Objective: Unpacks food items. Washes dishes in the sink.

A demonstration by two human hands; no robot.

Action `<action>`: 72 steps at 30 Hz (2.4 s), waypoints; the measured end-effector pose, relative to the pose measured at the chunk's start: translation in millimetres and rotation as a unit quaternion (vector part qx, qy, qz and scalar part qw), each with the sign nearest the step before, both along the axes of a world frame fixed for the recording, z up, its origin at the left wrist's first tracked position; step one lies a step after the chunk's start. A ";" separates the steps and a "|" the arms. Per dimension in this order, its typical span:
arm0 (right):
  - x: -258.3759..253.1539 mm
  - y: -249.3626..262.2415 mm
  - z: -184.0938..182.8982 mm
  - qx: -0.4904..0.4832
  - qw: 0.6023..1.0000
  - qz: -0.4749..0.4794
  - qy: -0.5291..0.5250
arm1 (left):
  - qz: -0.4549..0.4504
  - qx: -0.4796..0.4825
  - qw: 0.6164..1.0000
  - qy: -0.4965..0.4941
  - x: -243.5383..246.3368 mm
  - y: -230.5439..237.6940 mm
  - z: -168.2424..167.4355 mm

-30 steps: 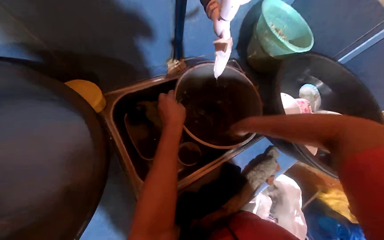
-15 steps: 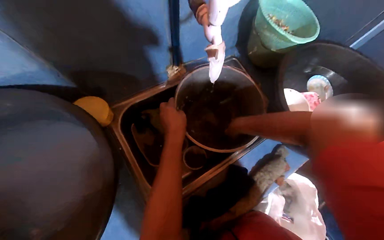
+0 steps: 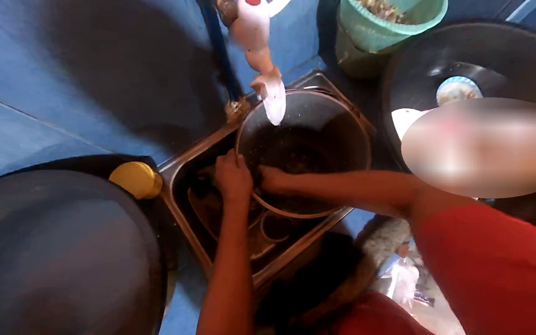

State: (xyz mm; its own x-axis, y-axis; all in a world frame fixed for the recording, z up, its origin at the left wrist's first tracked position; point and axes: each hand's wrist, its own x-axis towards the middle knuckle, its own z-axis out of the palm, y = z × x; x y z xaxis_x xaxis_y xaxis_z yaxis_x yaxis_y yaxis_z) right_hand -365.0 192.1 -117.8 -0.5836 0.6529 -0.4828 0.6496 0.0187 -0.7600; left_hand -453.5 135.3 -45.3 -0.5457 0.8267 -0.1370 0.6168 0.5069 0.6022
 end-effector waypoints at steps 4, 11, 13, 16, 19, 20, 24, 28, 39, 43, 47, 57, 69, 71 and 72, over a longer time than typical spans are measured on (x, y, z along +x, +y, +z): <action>-28.1 60.0 31.1 0.061 0.978 -0.082 -0.180 | -0.007 -0.003 1.000 -0.009 1.7 -3.6 1.1; -17.2 30.8 -38.7 0.028 0.970 0.199 -0.139 | -0.022 -0.016 1.000 0.009 -3.1 -0.2 -1.1; -15.5 38.1 -45.0 0.005 0.975 0.165 -0.147 | -0.016 -0.010 1.000 0.006 -1.8 -1.4 -2.0; -31.6 50.8 4.8 -0.052 0.984 -0.166 -0.044 | -0.012 -0.009 1.000 0.008 -2.8 -0.6 -2.1; -36.2 32.6 34.6 -0.074 0.974 -0.214 0.030 | -0.016 -0.011 1.000 0.006 -3.3 -1.0 -3.7; -29.5 19.5 33.8 -0.066 0.984 -0.160 0.045 | -0.012 -0.007 1.000 0.000 -2.9 -0.1 -2.7; 43.6 -14.0 27.1 0.008 0.955 0.284 -0.086 | 0.004 -0.002 1.000 -0.025 -0.3 -1.1 -1.5; 42.2 -4.4 24.4 0.024 0.934 0.318 -0.164 | 0.000 0.004 0.999 -0.035 3.3 1.7 1.5; 114.8 -14.1 111.1 0.034 0.867 0.441 -0.230 | -0.008 -0.016 0.999 -0.049 2.0 3.4 8.9; 141.5 55.0 104.2 0.126 0.740 0.477 -0.457 | -0.035 -0.019 0.998 -0.050 1.7 5.4 9.2; 93.4 142.6 41.1 0.430 0.771 0.399 -0.247 | -0.035 -0.013 0.999 -0.040 0.5 5.1 5.3; 126.3 90.8 40.9 0.306 0.760 0.387 -0.423 | -0.018 -0.030 0.998 -0.048 6.1 4.9 11.5; 109.5 70.2 5.6 0.189 0.881 0.141 -0.411 | -0.020 -0.013 0.998 -0.060 4.0 3.8 5.1; 89.0 74.5 -17.9 0.210 0.917 0.073 -0.331 | -0.022 -0.008 0.998 -0.056 3.2 3.7 4.9; 78.6 74.1 -26.5 0.209 0.927 0.061 -0.305 | -0.025 -0.010 0.998 -0.053 3.9 4.2 4.4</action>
